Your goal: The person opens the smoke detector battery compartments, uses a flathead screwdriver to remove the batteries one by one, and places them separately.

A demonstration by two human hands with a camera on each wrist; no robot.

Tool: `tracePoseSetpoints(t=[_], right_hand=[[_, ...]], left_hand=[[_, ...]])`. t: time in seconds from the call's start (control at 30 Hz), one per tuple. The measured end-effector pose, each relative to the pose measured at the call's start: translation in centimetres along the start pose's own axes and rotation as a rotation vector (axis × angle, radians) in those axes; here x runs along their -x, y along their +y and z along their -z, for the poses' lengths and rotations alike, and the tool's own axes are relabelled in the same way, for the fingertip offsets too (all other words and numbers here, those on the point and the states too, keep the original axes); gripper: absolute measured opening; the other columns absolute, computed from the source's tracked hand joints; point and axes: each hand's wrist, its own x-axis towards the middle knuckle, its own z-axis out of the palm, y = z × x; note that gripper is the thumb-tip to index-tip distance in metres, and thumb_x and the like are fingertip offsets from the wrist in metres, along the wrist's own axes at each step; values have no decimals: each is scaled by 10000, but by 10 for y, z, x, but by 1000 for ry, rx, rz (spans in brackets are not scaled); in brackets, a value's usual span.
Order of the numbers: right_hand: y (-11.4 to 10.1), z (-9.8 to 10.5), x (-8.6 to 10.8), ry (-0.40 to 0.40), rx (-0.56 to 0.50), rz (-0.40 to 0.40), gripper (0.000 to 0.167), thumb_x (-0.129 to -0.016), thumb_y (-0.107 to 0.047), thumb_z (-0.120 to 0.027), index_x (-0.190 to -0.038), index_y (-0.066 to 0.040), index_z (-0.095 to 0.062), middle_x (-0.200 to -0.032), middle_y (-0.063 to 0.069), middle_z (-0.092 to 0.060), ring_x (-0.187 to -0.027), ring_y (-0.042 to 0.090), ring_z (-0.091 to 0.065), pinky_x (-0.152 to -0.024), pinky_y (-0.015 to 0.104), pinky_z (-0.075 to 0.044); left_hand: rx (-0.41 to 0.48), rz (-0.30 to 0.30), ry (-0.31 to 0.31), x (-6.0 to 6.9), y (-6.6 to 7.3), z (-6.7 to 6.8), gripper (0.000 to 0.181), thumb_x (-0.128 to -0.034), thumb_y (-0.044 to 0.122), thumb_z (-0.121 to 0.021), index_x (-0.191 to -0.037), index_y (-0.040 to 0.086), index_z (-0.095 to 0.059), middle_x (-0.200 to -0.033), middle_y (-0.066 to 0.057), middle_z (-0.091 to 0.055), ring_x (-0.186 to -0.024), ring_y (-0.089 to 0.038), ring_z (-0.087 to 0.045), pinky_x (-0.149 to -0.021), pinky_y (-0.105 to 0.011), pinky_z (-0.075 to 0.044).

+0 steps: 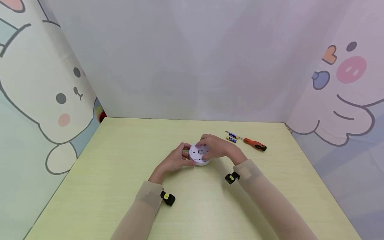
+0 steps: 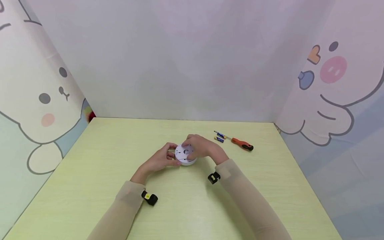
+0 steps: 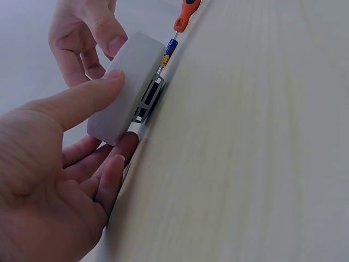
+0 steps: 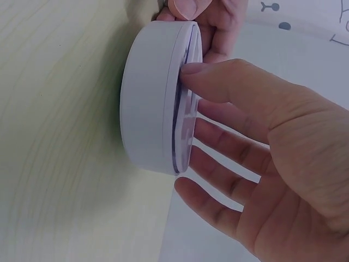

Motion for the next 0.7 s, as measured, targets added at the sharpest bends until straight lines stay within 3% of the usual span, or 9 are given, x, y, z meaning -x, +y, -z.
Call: tracePoseSetpoints(t=[0.23, 0.47, 0.7], right_hand=[[0, -1, 3, 3, -19, -18, 554, -898, -205, -883, -1398, -67, -686, -1313, 82, -654, -1178, 222, -604, -1010, 410, -548], [2, 2, 16, 62, -78, -38, 614, -897, -218, -882, -1444, -65, -648, -1367, 96, -647, -1255, 271, -597, -1072, 480, -525], [5, -3, 38, 117, -127, -128, 778, -900, -277, -882, -1557, -68, -521, -1500, 168, -551, -1355, 344, -554, -1124, 547, -484]], left_hand=[[3, -1, -3, 0, -1, 0, 724, -931, 228, -856, -1495, 82, -427, -1285, -132, -701, -1154, -237, -684, -1012, -427, -540], [11, 11, 4, 0, -1, 1, 746, -911, 236, -876, -1495, 103, -431, -1246, -99, -713, -1125, -211, -686, -989, -408, -549], [19, 33, 23, 0, 0, 0, 770, -893, 263, -893, -1502, 127, -443, -1254, -82, -689, -1119, -219, -675, -985, -423, -550]])
